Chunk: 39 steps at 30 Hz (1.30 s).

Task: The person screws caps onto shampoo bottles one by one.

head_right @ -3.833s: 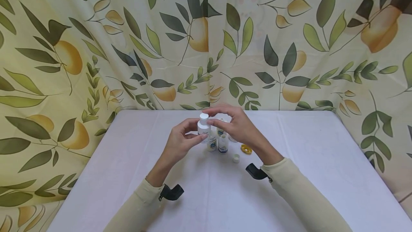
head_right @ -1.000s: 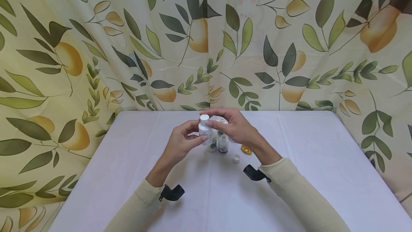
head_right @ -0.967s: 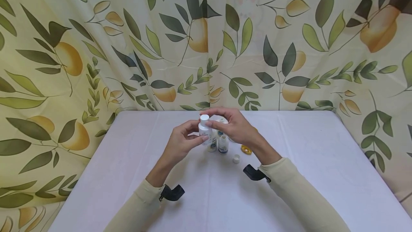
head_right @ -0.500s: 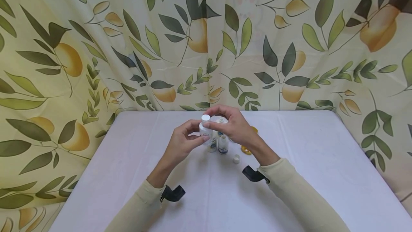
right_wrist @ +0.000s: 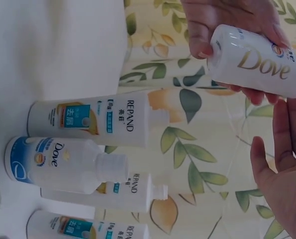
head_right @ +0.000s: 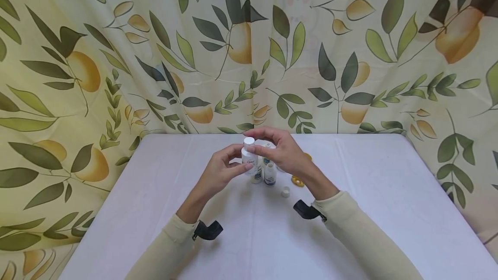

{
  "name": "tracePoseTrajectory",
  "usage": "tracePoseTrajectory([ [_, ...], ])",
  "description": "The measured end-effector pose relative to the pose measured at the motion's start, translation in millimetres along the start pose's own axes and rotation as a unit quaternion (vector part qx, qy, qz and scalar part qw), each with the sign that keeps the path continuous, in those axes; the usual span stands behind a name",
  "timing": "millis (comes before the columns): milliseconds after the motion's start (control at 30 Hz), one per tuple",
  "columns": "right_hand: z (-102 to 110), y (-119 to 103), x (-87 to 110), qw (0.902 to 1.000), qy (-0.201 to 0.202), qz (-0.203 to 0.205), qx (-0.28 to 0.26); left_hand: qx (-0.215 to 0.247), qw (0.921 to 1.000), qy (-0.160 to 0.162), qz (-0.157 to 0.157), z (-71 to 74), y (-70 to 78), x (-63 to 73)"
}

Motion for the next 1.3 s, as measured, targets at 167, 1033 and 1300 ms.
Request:
tracePoseTrajectory([
  [167, -2.5, 0.6, -1.0, 0.9999, -0.003, -0.009, 0.004, -0.011, 0.9998, 0.017, -0.003, -0.4, -1.9, 0.3],
  [1033, -7.8, 0.7, -3.3, 0.9983, 0.054, -0.018, -0.014, -0.047, 0.9966, 0.066, 0.017, -3.0, 3.0, 0.6],
  [1300, -3.4, 2.0, -1.4, 0.9987, 0.035, -0.033, -0.018, -0.031, 0.9976, 0.060, 0.015, -1.8, 0.9, 1.3],
])
Point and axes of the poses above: each hand's wrist, its own x-axis away from the middle knuckle, its own z-axis out of the back of the hand, y = z × x, the point moved 3 cm from there along -x, towards the middle knuckle, and after that the axes turned 13 degrees about -y, right-handed, at the moved point
